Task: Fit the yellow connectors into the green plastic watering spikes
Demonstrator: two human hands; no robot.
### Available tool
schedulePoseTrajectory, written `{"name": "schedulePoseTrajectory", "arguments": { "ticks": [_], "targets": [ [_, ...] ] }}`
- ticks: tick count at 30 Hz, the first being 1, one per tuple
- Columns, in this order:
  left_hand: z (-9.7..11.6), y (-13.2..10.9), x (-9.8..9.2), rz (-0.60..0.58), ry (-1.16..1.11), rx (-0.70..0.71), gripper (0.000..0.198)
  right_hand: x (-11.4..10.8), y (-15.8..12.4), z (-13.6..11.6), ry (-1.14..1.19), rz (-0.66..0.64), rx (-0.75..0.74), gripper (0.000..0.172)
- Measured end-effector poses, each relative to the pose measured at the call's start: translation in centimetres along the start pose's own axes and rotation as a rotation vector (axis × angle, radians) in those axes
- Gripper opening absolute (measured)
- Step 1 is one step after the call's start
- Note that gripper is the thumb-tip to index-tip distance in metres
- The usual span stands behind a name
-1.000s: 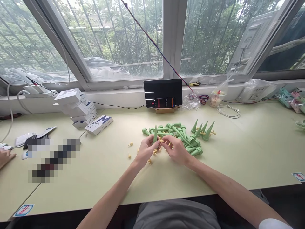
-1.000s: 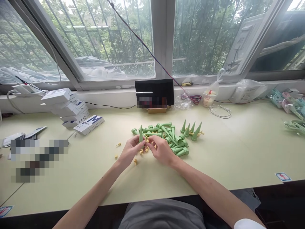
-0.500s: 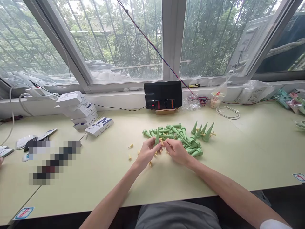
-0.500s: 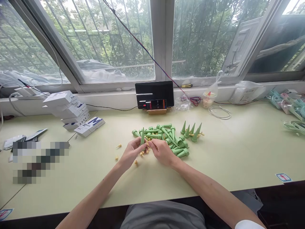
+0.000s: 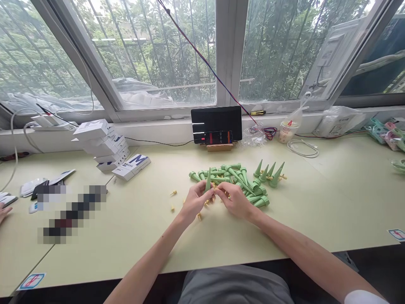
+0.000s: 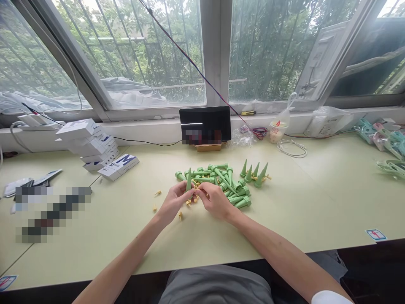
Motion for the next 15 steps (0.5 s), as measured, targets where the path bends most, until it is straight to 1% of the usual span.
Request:
{"name": "schedulePoseTrajectory", "arguments": {
  "ticks": [4, 7, 9, 12, 15],
  "targets": [
    [-0.07, -0.02, 0.09, -0.028, 0.000, 0.008, 0.023, -0.05, -0.01, 0.10, -0.013, -0.022, -0.002, 0.041],
    [-0.06, -0.04, 0.17, -0.024, -0.014, 0.000, 0.023, -0.14, 0.00, -0.07, -0.001, -0.019, 0.006, 0.041],
    [-0.02, -0.06, 0.16, -0.013, -0.024, -0.004, 0.023, -0.17, -0.01, -0.20, 0.013, 0.000, 0.016, 0.036],
    [0.11, -0.07, 0.02, 0.003, -0.034, -0.004, 0.023, -0.13, -0.05, -0.26, 0.051, 0.036, 0.015, 0.022],
    [0.22, -0.06, -0.11, 0.007, -0.034, -0.007, 0.023, -0.06, -0.10, -0.13, 0.060, 0.062, -0.005, 0.019]
  ]
}}
Point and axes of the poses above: each hand's wrist, its own y-axis towards the middle knuckle, its own x-axis out of the palm, z = x × y, the point moved 1 cm from there along y, towards the middle knuckle, and after that the axes turned 15 degrees about z, right-handed, at the moved point
